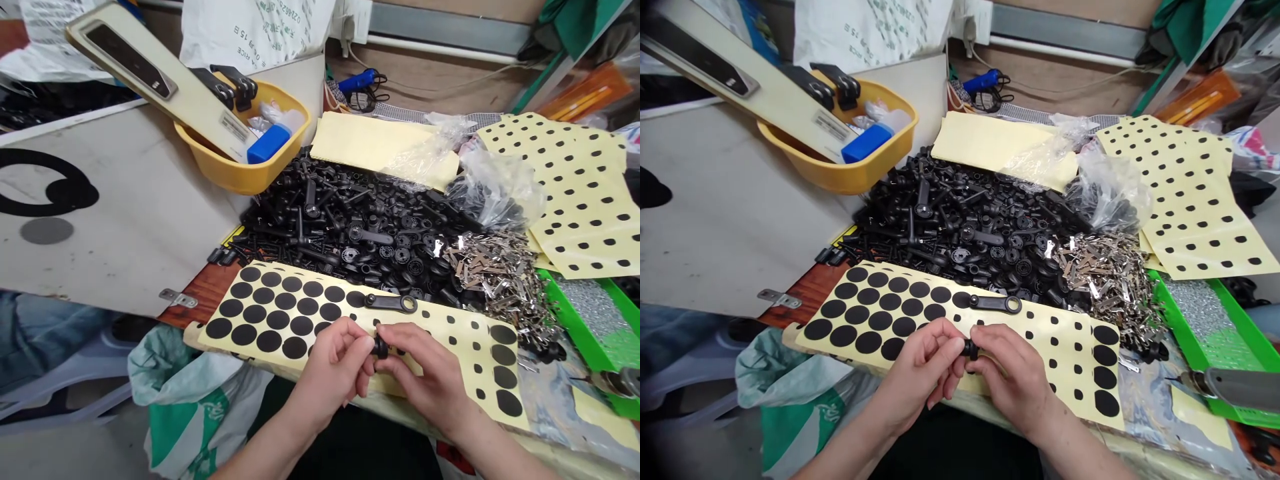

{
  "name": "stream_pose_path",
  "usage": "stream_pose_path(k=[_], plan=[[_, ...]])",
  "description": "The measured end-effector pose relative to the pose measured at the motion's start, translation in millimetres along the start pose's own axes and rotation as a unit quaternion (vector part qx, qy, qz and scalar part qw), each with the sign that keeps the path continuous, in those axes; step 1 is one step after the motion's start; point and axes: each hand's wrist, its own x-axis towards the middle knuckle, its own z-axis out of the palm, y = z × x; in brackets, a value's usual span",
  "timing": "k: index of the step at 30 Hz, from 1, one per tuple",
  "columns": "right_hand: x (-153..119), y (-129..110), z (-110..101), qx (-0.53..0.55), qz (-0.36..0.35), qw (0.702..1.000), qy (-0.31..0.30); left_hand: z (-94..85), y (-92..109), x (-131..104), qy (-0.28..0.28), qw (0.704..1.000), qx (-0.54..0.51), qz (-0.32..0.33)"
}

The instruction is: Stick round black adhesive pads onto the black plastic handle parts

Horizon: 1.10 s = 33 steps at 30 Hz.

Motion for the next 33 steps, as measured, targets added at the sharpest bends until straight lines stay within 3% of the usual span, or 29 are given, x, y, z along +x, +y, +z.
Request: stream_pose_path(k=[5,9,13,16,20,22,24,28,33], plan=[[0.8,-0.1,1.6,0.09,0.151,0.984,-0.003,-2.8,-3.4,0.2,-0.004,0.998,0.037,0.046],[6.4,-3.3,1.8,0.218,0.322,0.921,-0.011,-5.3,-5.5,-2.1,-0.007,0.991,0.113,0.078],[10.7,-4.7,2.9,0.283,0.388,0.876,-0.036,-7.6,-5.6,-4.3,0.018,0.979,0.174,0.108],[10.1,-4.9,5.0,0.245,0.337,0.909,-0.023,-8.8,-4.1,-3.0,0.008,0.988,0.128,0.089],[7.6,-5.4,6.4,0.093,0.11,0.99,-0.001,-9.9,-1.3,0.6,-0.012,0.997,0.062,0.054],[6.9,-5.3,6.4,0.053,0.019,0.998,0.0,-9.6,-0.5,2.0,-0.015,0.998,0.044,0.045],[6.8,-5.0,6.5,0.044,0.01,0.999,0.003,-8.6,-0.8,2.6,-0.014,0.998,0.035,0.04],[7.9,-3.4,7.4,0.126,0.174,0.977,0.002,-8.4,-4.4,1.5,0.002,0.995,0.072,0.072],[10.5,-2.0,6.9,0.281,0.404,0.868,-0.063,-13.9,-9.1,-0.5,0.005,0.973,0.203,0.106]])
